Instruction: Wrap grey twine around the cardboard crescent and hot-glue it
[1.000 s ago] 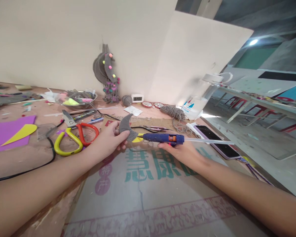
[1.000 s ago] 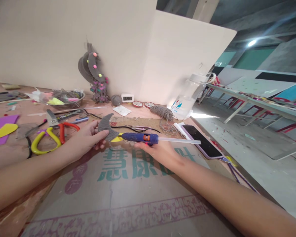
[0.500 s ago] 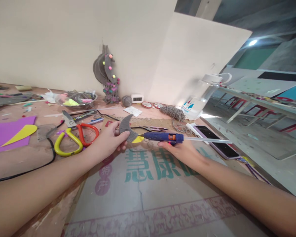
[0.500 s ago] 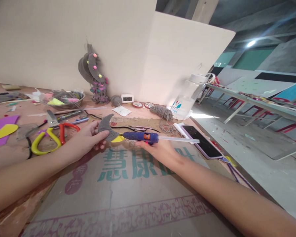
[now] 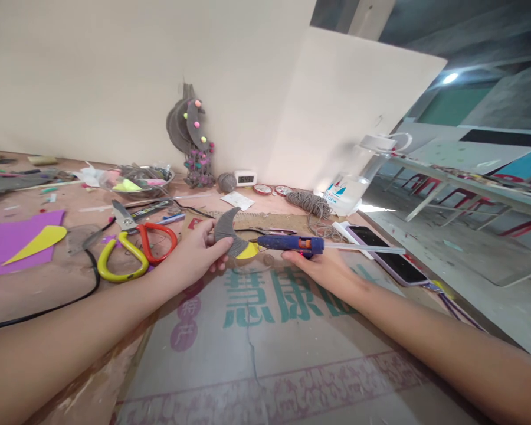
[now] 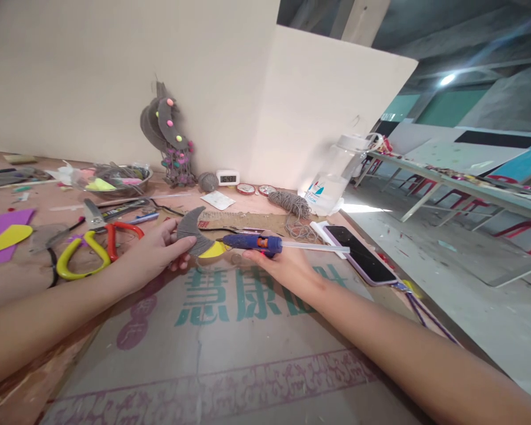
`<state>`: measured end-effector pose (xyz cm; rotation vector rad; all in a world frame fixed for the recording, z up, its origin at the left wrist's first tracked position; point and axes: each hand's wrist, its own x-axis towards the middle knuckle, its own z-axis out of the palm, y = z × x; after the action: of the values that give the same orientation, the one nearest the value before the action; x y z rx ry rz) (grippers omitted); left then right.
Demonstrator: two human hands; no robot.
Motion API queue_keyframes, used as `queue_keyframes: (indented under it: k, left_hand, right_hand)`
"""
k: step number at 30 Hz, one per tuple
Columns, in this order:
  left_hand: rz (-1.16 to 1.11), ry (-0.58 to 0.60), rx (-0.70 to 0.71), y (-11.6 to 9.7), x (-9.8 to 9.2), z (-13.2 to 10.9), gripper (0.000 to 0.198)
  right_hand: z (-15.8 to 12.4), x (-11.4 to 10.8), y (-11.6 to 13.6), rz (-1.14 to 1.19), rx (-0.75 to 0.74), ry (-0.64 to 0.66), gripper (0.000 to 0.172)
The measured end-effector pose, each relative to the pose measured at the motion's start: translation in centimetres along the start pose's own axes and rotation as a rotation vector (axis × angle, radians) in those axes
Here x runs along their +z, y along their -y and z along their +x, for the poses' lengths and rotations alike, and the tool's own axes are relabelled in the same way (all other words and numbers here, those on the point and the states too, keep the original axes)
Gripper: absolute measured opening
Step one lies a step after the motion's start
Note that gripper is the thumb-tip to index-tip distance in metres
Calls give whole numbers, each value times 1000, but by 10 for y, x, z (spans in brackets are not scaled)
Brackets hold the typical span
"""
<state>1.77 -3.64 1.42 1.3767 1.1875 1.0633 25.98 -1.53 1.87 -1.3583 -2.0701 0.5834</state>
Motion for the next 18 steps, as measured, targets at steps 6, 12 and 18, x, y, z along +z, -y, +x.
queue_keyframes:
  k: [6,12,18]
  left_hand:
    - [-77,0,6,4,0,1,18]
    - [-96,6,-10,5,0,2,19]
    - [-87,-3,-12,7,1,3,22]
  right_hand:
    - [11,-18,2,168,-8,37,45]
    - [25,-41,15,203,-99,-77,32]
    - [92,-31,15,22,-70,-183,34]
